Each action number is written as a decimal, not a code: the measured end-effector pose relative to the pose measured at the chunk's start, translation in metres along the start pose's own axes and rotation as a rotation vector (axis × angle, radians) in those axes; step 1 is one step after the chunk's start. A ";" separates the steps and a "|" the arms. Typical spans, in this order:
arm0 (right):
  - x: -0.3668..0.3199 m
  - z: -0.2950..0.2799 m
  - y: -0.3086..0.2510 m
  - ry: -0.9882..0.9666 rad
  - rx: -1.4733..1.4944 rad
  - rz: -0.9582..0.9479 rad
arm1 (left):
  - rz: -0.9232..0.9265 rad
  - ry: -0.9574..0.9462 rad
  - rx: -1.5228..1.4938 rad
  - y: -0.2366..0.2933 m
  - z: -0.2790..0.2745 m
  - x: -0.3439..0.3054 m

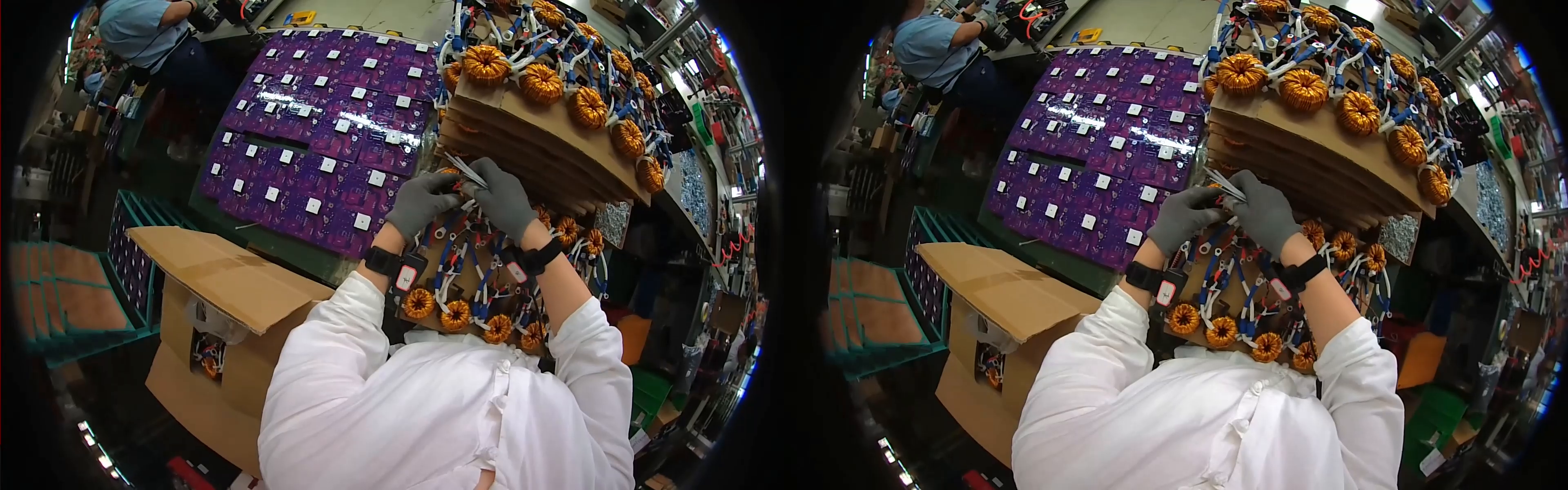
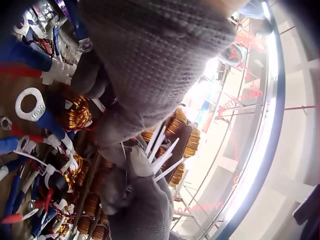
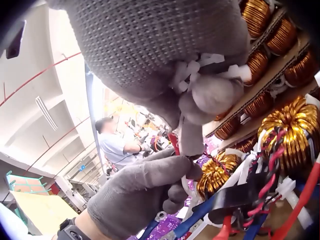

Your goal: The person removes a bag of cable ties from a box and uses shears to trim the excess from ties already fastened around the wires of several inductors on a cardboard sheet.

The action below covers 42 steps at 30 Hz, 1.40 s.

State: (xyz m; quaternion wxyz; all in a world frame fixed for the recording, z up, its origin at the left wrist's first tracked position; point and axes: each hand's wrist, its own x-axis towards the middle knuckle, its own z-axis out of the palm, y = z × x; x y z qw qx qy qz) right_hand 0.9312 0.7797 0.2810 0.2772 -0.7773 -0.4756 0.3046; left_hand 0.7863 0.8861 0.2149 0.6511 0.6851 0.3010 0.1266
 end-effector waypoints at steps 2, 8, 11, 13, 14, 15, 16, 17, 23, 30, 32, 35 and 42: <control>-0.005 -0.002 0.005 0.085 -0.099 0.002 | 0.013 0.011 0.014 0.001 0.000 -0.001; -0.017 -0.013 0.001 0.058 -0.175 -0.036 | -0.017 0.048 0.133 0.011 0.001 -0.004; -0.017 -0.014 -0.022 0.019 -0.059 0.150 | -0.079 0.026 0.108 0.009 0.004 -0.003; -0.010 0.003 -0.012 0.065 -0.100 0.105 | 0.024 0.067 0.158 0.005 0.006 0.000; -0.008 0.010 -0.011 0.108 -0.144 0.058 | 0.026 0.065 0.161 0.009 0.006 -0.002; -0.007 0.014 -0.010 0.146 -0.131 0.070 | 0.047 0.089 0.231 0.015 0.006 -0.006; -0.007 0.014 -0.009 0.149 -0.129 0.069 | 0.067 0.116 0.300 0.018 0.006 -0.008; -0.006 0.013 -0.009 0.127 0.009 0.144 | 0.067 0.117 0.301 0.014 0.004 -0.008; -0.009 0.027 0.012 0.165 0.157 0.105 | 0.087 0.174 0.557 0.024 0.002 -0.016; -0.014 0.029 -0.006 0.166 0.036 0.136 | -0.003 0.124 0.805 0.033 0.004 -0.015; -0.011 0.030 -0.003 0.187 0.125 0.176 | -0.016 0.073 0.736 0.035 -0.001 -0.018; -0.005 0.035 0.007 0.195 0.328 0.202 | -0.018 -0.055 0.337 0.034 -0.001 -0.031; -0.008 0.022 0.012 0.036 0.623 0.250 | -0.098 -0.066 -0.074 0.029 -0.012 -0.028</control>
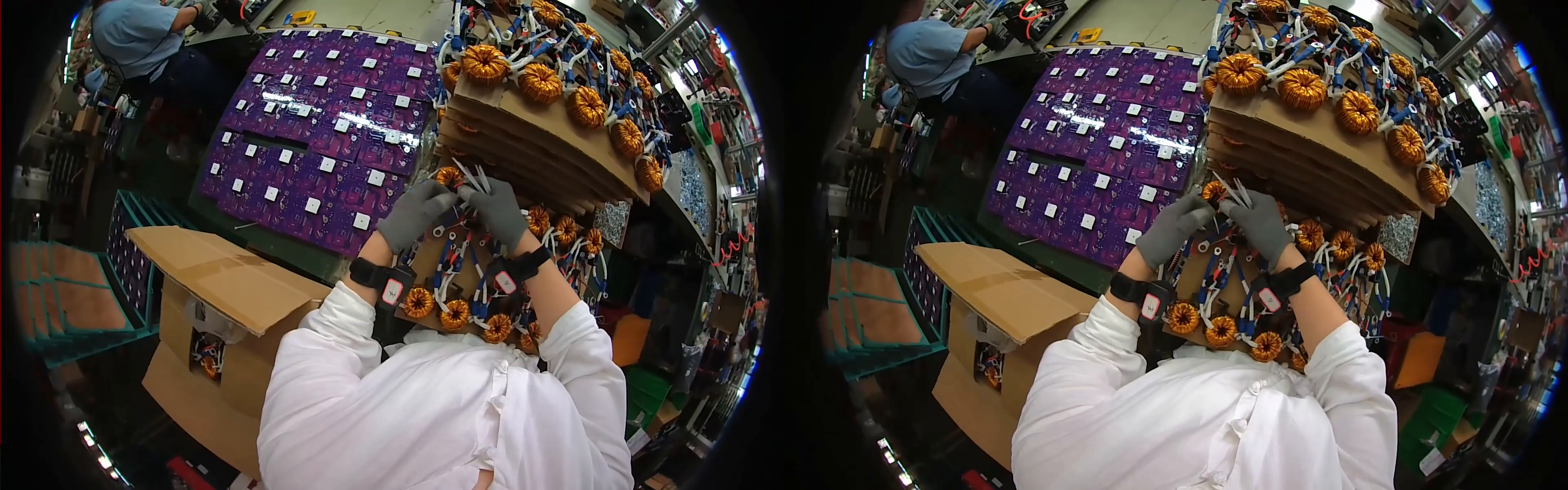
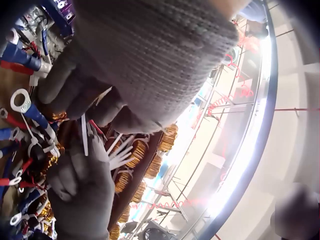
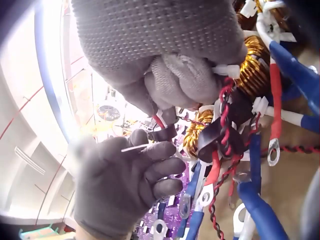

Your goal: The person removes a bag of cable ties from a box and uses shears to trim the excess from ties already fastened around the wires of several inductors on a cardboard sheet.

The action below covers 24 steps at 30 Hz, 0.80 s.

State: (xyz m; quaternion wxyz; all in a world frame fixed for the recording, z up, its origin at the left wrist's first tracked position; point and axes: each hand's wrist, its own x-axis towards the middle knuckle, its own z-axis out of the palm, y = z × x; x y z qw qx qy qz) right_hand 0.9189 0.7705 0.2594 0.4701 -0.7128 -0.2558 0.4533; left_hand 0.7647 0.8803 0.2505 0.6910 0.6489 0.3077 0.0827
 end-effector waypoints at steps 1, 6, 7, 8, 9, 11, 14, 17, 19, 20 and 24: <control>-0.002 -0.004 0.000 -0.002 -0.002 0.000 | -0.041 -0.021 -0.248 -0.001 -0.002 0.001; -0.009 -0.012 -0.006 -0.090 0.164 0.031 | 0.232 0.031 0.145 -0.013 0.004 0.009; -0.009 -0.011 -0.005 -0.088 0.165 0.032 | 0.250 0.079 0.228 -0.010 0.006 0.007; -0.008 -0.009 -0.004 -0.060 0.145 0.028 | 0.249 0.078 0.229 -0.012 0.006 0.009; -0.007 -0.008 -0.004 -0.034 0.125 0.024 | 0.168 0.091 0.198 -0.016 0.006 0.013; -0.006 -0.008 -0.005 -0.038 0.142 0.017 | 0.087 0.105 0.166 -0.018 0.004 0.017; -0.005 -0.011 -0.007 -0.061 0.164 0.024 | -0.031 0.091 0.130 -0.011 0.001 0.018; -0.006 -0.014 -0.008 -0.088 0.178 0.044 | -0.031 0.067 0.182 -0.006 0.001 0.018; -0.006 -0.013 -0.008 -0.093 0.186 0.050 | -0.032 0.099 0.248 -0.006 0.003 0.019; -0.006 -0.010 -0.009 -0.074 0.143 0.021 | -0.031 0.099 0.248 -0.005 0.005 0.019; -0.004 -0.008 -0.003 -0.009 0.097 -0.032 | 0.096 0.200 0.483 0.006 0.018 0.012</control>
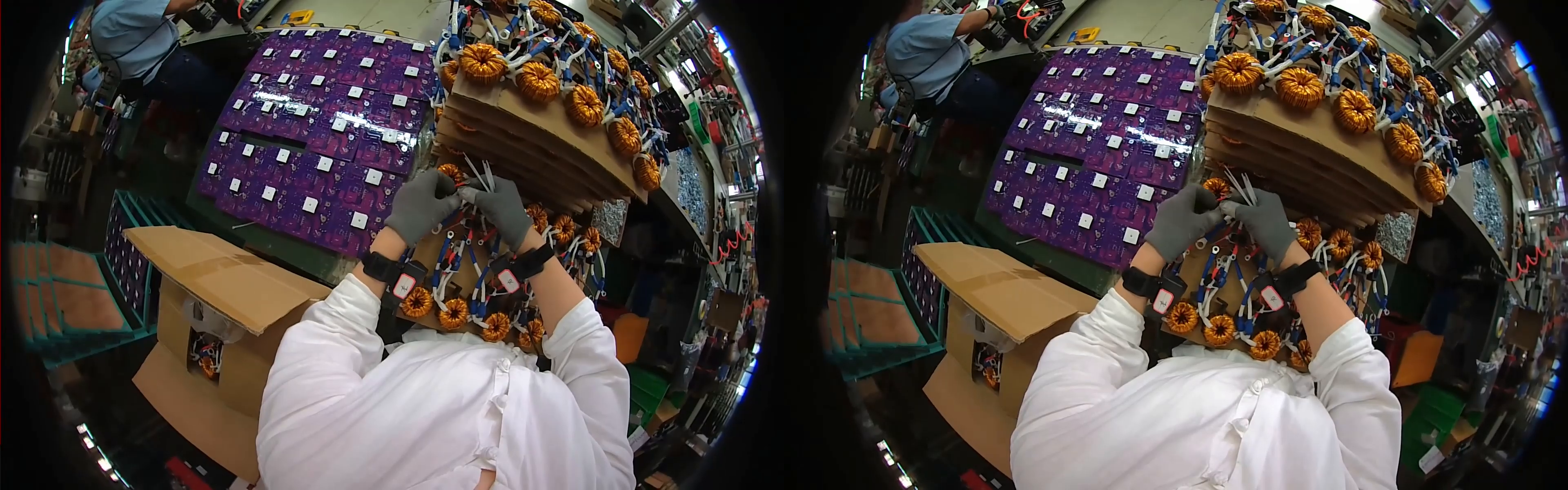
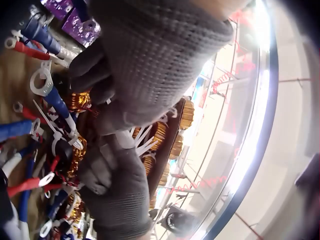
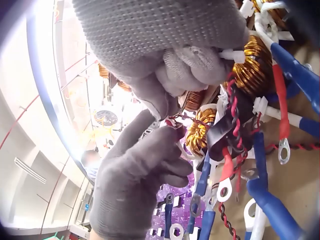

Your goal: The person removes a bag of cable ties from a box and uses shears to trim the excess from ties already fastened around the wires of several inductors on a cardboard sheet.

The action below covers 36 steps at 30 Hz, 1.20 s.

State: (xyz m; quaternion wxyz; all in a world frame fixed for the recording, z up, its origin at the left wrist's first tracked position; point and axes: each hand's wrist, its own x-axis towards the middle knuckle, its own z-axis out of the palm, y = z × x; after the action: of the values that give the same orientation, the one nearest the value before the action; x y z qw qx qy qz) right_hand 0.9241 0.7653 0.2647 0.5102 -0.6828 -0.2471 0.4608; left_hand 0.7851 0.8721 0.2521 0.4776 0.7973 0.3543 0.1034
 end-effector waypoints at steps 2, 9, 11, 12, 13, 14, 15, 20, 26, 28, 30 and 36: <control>0.000 -0.002 0.002 0.047 0.067 0.000 | 0.008 0.028 0.048 0.003 0.003 -0.001; -0.022 0.020 0.004 0.040 0.072 -0.048 | 0.364 0.180 0.214 -0.017 0.021 0.005; -0.025 0.019 -0.004 -0.070 0.047 0.003 | 0.406 0.227 0.154 -0.018 0.014 0.000; -0.029 0.015 -0.008 -0.065 0.054 0.000 | 0.339 0.061 0.259 -0.018 0.008 -0.005; -0.035 0.007 -0.016 -0.126 -0.058 -0.009 | 0.273 -0.107 0.364 -0.015 0.001 -0.010; -0.042 0.001 -0.029 -0.184 -0.171 -0.020 | 0.285 -0.112 0.372 -0.011 -0.007 -0.017; -0.057 -0.003 -0.045 -0.121 -0.061 -0.127 | 0.308 -0.190 0.451 -0.006 -0.014 -0.025; -0.171 -0.077 -0.104 0.185 0.270 -0.243 | 0.367 -0.231 0.604 0.006 -0.030 -0.032; -0.299 -0.142 -0.047 0.763 0.064 -0.181 | 0.090 0.179 0.052 -0.027 -0.024 0.042; -0.330 -0.151 -0.005 0.807 0.105 -0.046 | -0.016 0.019 0.165 -0.039 0.002 0.062; -0.348 -0.146 0.040 0.905 0.122 0.119 | 0.020 0.020 0.300 -0.049 0.040 0.067; -0.354 -0.106 0.195 0.830 0.215 0.451 | -0.014 -0.066 0.025 -0.065 0.034 0.073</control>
State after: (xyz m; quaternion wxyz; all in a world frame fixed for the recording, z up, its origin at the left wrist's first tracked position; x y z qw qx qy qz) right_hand 0.8315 0.3602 0.2239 0.5208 -0.7890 0.1807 0.2714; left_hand 0.8250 0.9157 0.1677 0.4798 0.8037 0.3451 0.0693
